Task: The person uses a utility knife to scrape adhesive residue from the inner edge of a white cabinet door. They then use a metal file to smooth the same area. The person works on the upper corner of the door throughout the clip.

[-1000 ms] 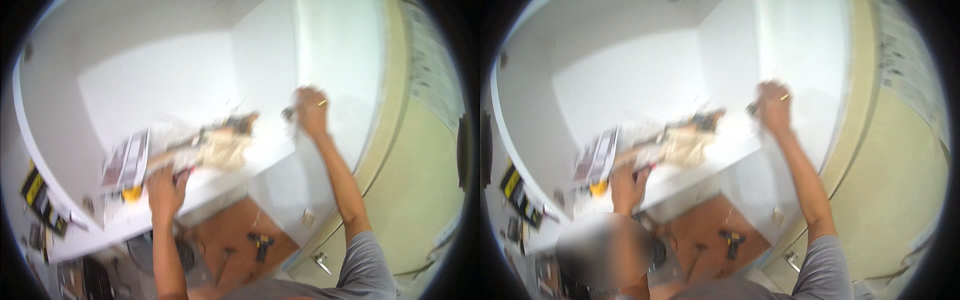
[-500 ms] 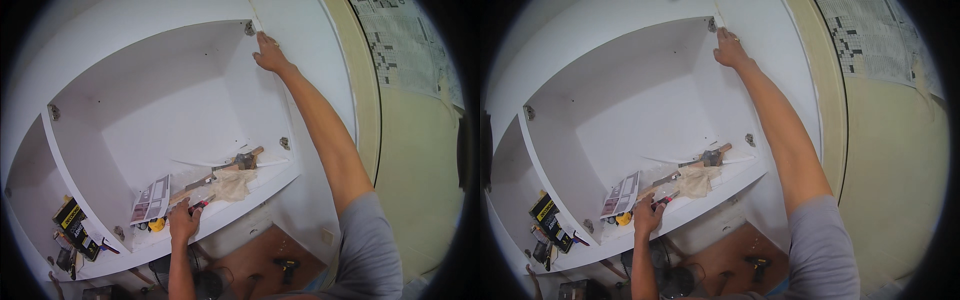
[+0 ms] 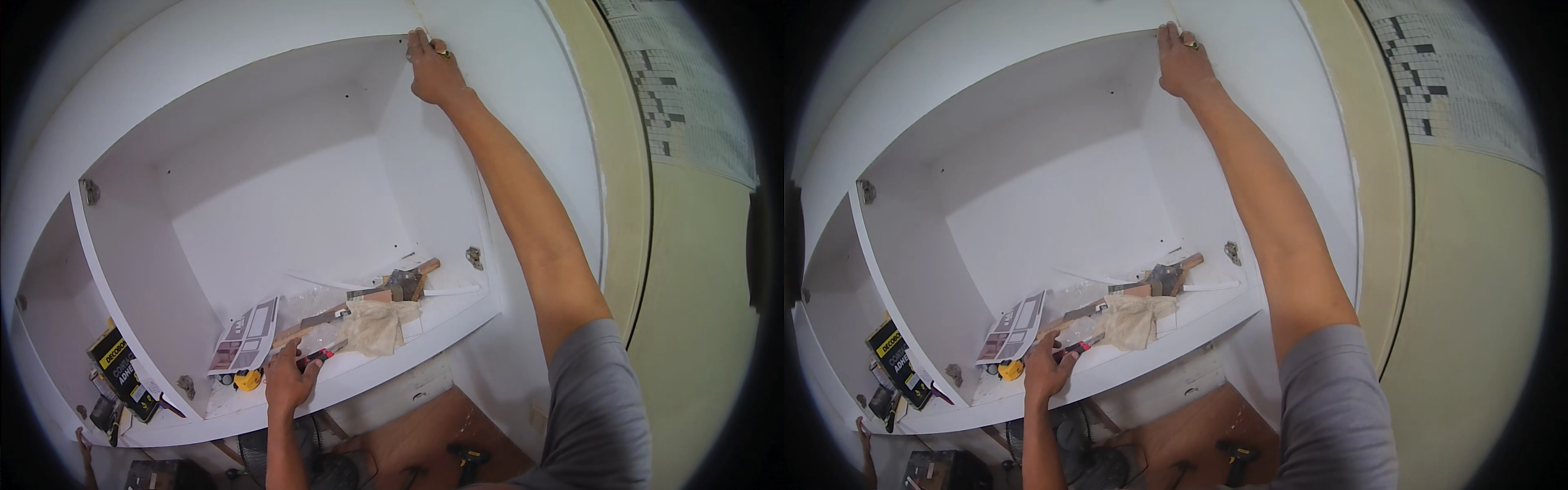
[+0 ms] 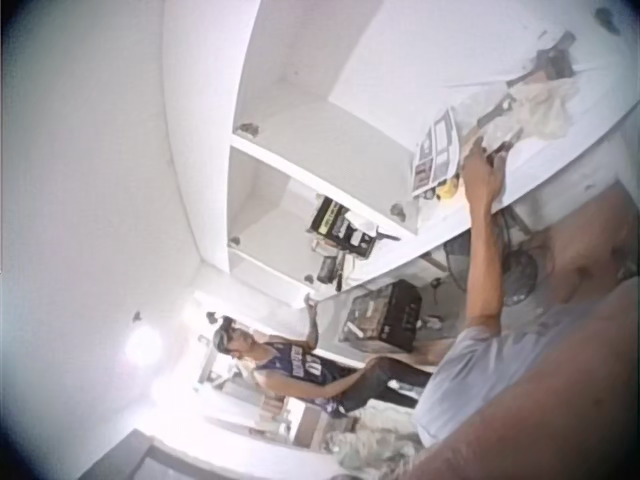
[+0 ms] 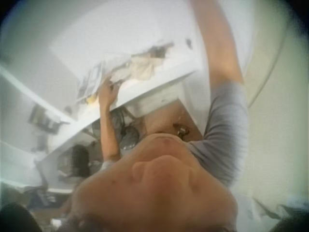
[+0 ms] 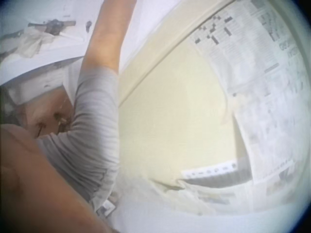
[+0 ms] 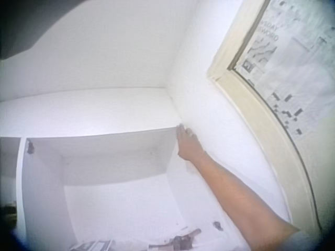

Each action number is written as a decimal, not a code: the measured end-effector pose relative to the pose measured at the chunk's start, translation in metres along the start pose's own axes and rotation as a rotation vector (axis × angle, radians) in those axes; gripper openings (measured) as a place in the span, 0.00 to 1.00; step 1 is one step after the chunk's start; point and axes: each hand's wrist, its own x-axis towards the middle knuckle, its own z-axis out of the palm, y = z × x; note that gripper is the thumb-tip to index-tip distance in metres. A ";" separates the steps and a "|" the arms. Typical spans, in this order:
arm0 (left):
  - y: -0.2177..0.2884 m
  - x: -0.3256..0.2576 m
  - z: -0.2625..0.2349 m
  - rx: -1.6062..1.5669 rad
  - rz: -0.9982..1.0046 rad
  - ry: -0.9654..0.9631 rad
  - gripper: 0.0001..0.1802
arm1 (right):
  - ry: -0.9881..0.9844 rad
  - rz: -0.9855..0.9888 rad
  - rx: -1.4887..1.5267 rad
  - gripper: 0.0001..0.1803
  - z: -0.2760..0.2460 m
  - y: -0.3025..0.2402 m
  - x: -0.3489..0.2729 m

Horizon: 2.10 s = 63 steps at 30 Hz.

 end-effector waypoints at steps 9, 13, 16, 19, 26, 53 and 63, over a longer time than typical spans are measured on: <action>0.004 0.000 0.004 -0.017 -0.001 0.068 0.37 | 0.161 -0.138 -0.065 0.32 0.007 0.015 -0.007; 0.001 -0.002 0.003 0.024 0.014 0.048 0.33 | 0.181 -0.183 -0.207 0.27 0.008 0.014 -0.025; -0.002 0.000 0.002 0.018 0.020 -0.024 0.28 | 0.159 -0.175 -0.227 0.27 0.006 0.013 -0.027; -0.002 0.001 0.004 0.027 0.045 -0.021 0.24 | 0.149 -0.155 -0.311 0.29 0.003 0.009 -0.029; 0.006 0.007 -0.004 0.095 0.097 -0.004 0.17 | 0.115 -0.139 -0.332 0.28 0.003 0.013 -0.039; 0.301 0.261 -0.166 -0.035 0.746 0.592 0.23 | 0.079 -0.080 -0.294 0.30 -0.012 0.003 -0.038; 0.336 0.305 -0.168 0.083 0.756 0.659 0.24 | 0.035 -0.066 -0.335 0.31 -0.017 0.001 -0.041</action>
